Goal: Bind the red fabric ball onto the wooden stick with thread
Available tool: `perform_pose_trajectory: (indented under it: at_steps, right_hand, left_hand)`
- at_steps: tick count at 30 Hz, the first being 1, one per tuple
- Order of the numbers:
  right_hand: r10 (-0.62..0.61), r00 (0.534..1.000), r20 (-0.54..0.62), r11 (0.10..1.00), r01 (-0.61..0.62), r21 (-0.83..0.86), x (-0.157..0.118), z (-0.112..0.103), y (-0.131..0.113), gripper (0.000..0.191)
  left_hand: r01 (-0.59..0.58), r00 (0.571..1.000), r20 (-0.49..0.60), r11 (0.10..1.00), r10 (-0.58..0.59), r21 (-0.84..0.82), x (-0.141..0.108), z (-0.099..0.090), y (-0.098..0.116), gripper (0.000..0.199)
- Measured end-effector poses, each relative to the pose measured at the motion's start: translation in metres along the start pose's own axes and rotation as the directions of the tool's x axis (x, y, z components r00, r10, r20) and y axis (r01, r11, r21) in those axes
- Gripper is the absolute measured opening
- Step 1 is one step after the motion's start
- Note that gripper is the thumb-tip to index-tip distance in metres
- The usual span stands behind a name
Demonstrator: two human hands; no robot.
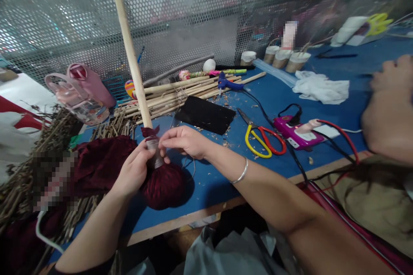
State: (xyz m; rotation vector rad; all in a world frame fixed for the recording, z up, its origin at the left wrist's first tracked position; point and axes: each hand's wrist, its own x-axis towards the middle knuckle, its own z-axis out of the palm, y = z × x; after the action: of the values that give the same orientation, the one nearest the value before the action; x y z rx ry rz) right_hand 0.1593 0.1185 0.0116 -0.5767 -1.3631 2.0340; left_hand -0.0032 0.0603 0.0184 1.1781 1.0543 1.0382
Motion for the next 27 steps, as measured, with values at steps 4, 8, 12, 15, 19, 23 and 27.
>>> perform_pose_trajectory:
  at_steps: [4,8,12,15,19,23,27]
  right_hand:
    - [-0.019,1.000,-0.007,0.999,0.019,-0.040,0.0005,0.0004,0.0007,0.019]
    - [-0.014,1.000,-0.001,0.998,0.014,0.053,-0.0008,0.0039,0.0004,0.021]
    - [-0.003,1.000,-0.014,0.993,0.004,0.115,-0.0008,0.0048,0.0004,0.022]
    - [0.010,1.000,-0.018,0.995,-0.008,0.100,0.0002,0.0031,0.0008,0.021]
    - [0.003,1.000,-0.007,0.997,-0.003,0.083,0.0010,0.0008,0.0022,0.020]
    - [-0.016,1.000,0.003,0.999,0.016,0.050,0.0013,-0.0005,0.0036,0.018]
    - [-0.043,0.999,0.017,0.999,0.043,-0.007,0.0008,-0.0001,0.0018,0.017]
  left_hand:
    - [0.035,0.999,-0.005,0.996,-0.035,-0.083,0.0010,-0.0022,-0.0037,0.013]
    - [0.023,0.999,-0.031,0.998,-0.025,-0.060,0.0006,-0.0031,-0.0067,0.017]
    - [-0.007,1.000,-0.012,0.999,0.007,-0.033,-0.0001,-0.0028,-0.0066,0.018]
    - [-0.010,1.000,-0.026,1.000,0.010,-0.029,0.0007,-0.0030,-0.0070,0.019]
    - [0.034,0.999,-0.028,0.995,-0.037,-0.095,0.0010,-0.0037,-0.0087,0.019]
    - [0.034,0.998,-0.044,0.997,-0.037,-0.068,-0.0001,-0.0038,-0.0095,0.021]
    - [0.018,0.999,-0.048,0.998,-0.021,-0.066,0.0005,-0.0032,-0.0101,0.023]
